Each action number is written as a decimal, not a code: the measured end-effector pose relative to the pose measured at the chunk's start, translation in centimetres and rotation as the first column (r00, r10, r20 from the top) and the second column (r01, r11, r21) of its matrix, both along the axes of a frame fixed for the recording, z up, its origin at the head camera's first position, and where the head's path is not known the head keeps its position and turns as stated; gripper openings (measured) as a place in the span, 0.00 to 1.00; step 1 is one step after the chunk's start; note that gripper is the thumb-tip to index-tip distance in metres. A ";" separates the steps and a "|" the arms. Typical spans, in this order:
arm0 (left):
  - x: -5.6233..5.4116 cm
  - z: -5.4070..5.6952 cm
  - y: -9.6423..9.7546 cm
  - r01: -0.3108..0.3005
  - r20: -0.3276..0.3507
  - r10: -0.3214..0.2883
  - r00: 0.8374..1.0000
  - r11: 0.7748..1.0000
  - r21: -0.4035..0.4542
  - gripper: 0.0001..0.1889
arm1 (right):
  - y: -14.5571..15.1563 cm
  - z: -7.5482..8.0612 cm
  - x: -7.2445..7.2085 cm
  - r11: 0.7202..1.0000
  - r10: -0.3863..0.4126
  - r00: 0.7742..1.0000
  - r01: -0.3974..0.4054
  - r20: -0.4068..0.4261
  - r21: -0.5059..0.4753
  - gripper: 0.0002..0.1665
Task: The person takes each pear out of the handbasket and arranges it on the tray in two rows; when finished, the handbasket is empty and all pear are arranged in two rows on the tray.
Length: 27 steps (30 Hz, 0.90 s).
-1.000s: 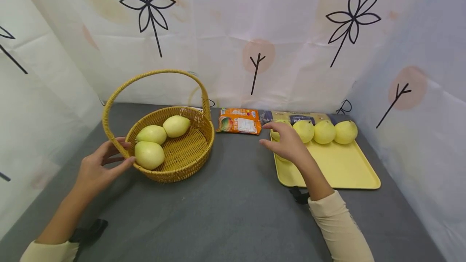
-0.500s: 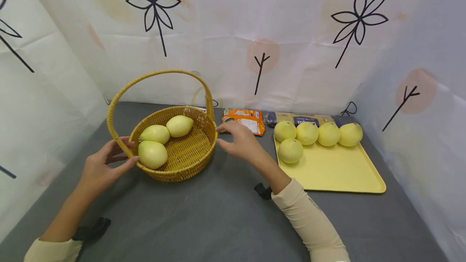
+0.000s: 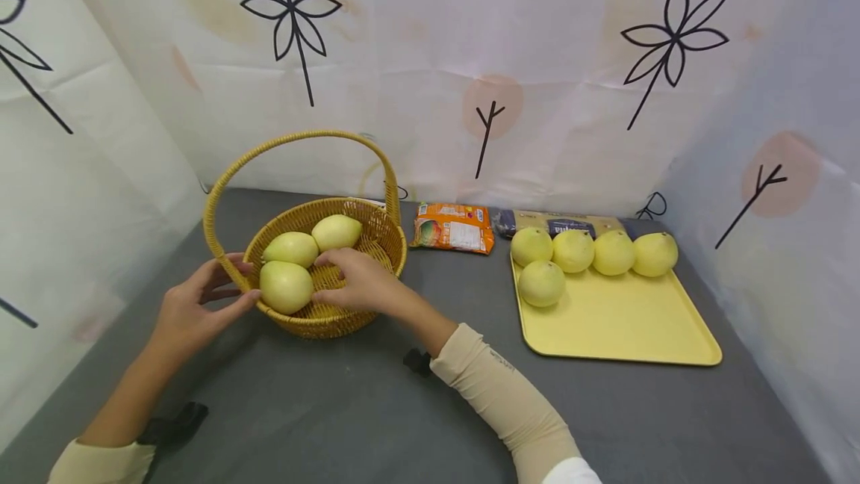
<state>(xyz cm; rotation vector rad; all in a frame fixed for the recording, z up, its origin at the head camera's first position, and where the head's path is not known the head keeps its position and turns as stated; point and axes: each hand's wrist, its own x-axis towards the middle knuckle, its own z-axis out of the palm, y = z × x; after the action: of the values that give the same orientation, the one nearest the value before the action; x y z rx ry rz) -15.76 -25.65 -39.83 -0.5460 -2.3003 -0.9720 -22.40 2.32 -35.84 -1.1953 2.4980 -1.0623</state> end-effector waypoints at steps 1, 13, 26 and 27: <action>0.0 0.0 0.0 0.000 -0.004 0.000 1.000 1.000 -0.003 0.34 | -0.5 -0.1 0.0 1.000 0.007 1.000 -0.007 0.005 0.006 0.33; 0.1 0.1 0.1 0.003 -0.013 -0.003 1.000 1.000 -0.012 0.34 | -4.7 -0.7 -0.2 0.999 -0.039 0.992 0.035 0.120 0.035 0.33; -0.1 -0.1 0.0 0.006 -0.010 -0.006 1.000 1.000 -0.007 0.34 | -4.4 0.4 0.0 0.961 -0.031 0.992 0.064 -0.126 0.267 0.32; 0.0 -0.1 -0.1 0.005 -0.010 -0.005 1.000 1.000 -0.005 0.34 | -4.3 0.5 0.0 0.960 -0.029 0.991 0.063 -0.127 0.274 0.32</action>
<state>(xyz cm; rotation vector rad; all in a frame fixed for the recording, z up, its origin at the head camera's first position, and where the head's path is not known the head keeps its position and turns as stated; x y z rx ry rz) -15.77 -25.74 -39.93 -0.5571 -2.2942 -0.9642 -22.41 -1.95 -35.36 -1.1541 2.6675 -0.6348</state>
